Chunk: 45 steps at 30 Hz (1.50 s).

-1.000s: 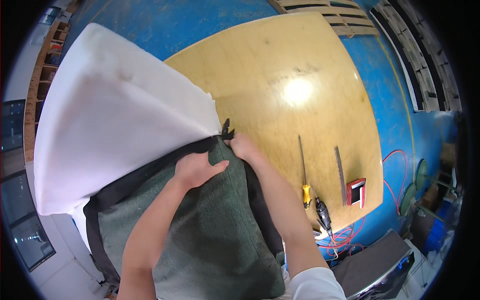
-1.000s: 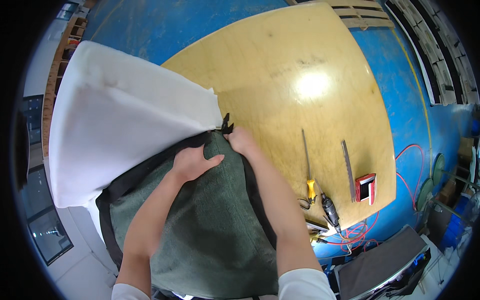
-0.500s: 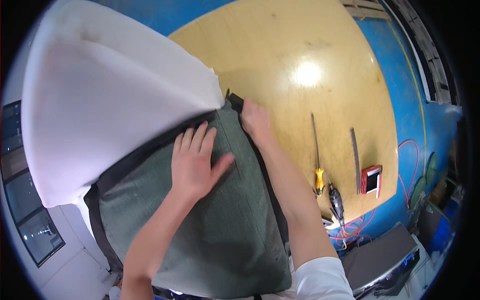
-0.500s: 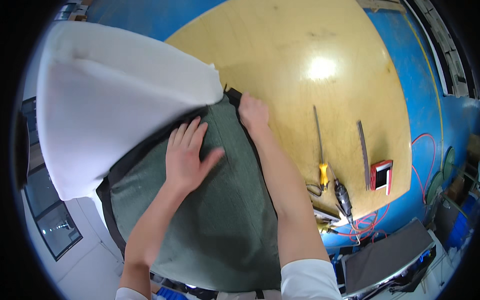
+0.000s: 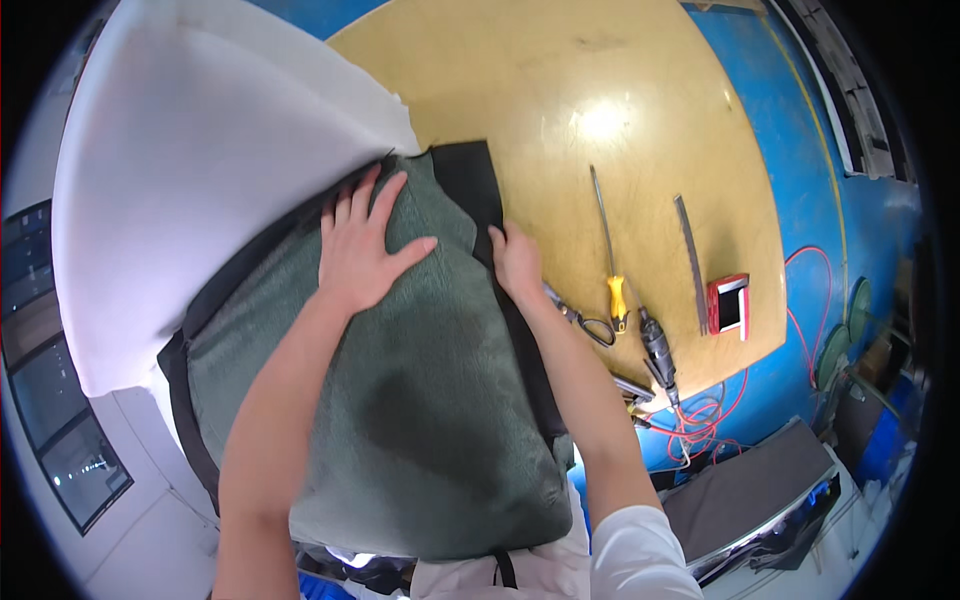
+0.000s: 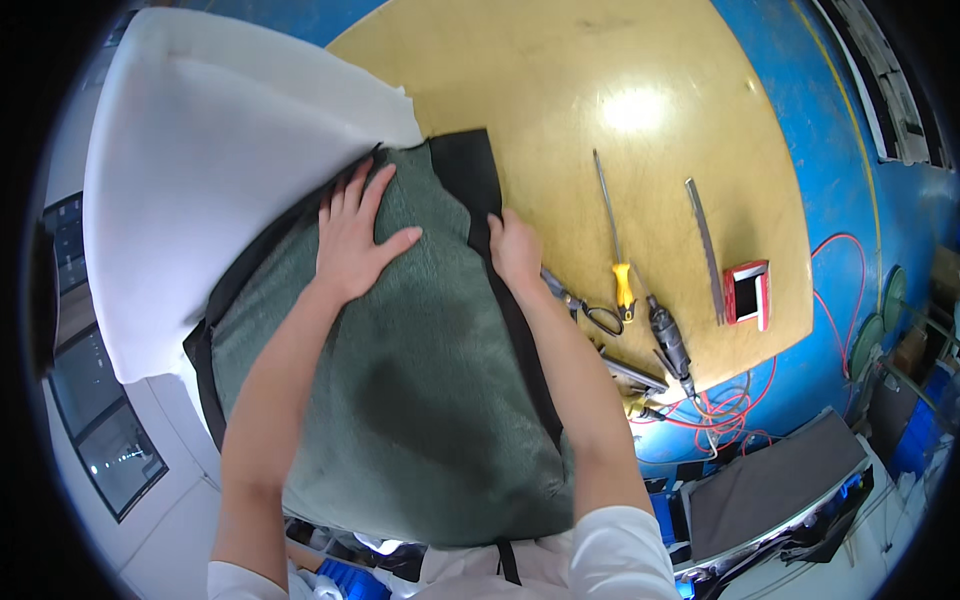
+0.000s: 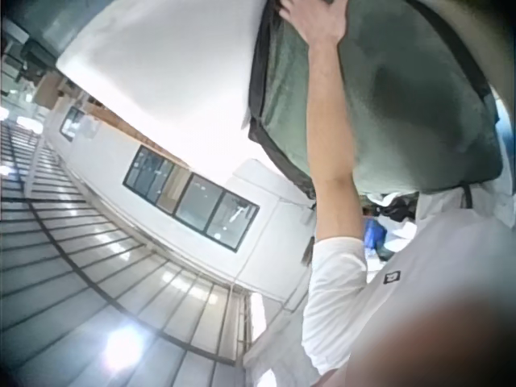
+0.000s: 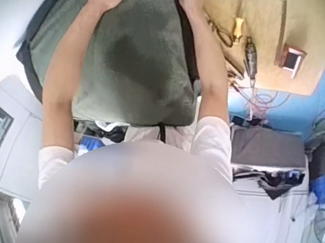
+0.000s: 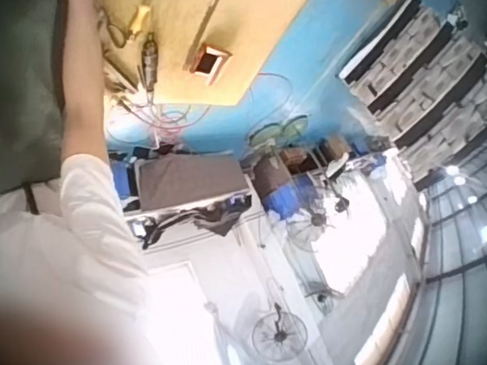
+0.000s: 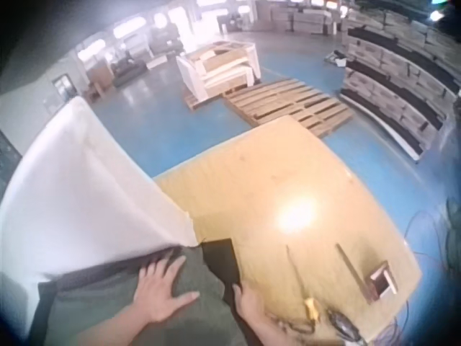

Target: Applying and trimming upholstery fabric and foam padding to a furniture frame.

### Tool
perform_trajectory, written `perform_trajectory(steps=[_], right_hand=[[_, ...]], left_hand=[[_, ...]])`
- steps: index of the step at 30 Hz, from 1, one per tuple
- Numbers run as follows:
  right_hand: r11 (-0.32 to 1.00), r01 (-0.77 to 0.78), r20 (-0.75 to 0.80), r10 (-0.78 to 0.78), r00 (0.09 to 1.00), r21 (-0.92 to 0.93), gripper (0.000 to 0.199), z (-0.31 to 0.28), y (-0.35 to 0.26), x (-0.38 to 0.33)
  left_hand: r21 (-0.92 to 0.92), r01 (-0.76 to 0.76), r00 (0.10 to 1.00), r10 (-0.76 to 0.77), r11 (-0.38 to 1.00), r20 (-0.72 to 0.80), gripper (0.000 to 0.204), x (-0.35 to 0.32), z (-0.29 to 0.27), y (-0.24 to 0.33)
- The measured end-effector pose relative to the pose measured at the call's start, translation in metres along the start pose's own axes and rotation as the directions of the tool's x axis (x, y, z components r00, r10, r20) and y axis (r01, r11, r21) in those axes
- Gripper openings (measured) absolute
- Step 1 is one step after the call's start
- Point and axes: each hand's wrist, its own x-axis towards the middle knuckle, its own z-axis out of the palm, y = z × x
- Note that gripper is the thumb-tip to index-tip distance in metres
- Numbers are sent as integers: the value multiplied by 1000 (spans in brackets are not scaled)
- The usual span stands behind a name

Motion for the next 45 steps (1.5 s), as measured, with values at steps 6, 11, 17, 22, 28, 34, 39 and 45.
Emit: perform_trajectory(steps=[6,11,17,22,28,34,39,45], right_hand=[[918,169,-132,-230,964,-359,28,4,-22,10],[830,439,-513,-557,653,-344,17,-51,17,-113],[884,-363,-14,384,923,295,17,-59,150,-394],[77,-385,279,562,778,919,43,20,229,-482],[120,132,-178,633,753,984,44,111,261,-443],[590,-284,-459,787,412,756,41,124,268,-422],[581,-322,-437,795,421,748,36,84,242,-468],[-15,6,5,637,771,1000,49,72,242,-476]], left_hand=[[181,-96,969,134,979,-210,68,-10,-8,11],[144,-338,941,331,930,72,50,-117,-15,84],[-284,-482,797,549,829,250,76,-307,-8,191],[-249,-678,632,721,692,283,89,-335,9,246],[-213,-844,440,863,492,249,82,-325,35,295],[-211,-874,383,888,437,253,71,-332,55,318],[-162,-882,399,885,442,241,70,-338,62,321],[-228,-851,405,868,473,288,68,-330,55,328]])
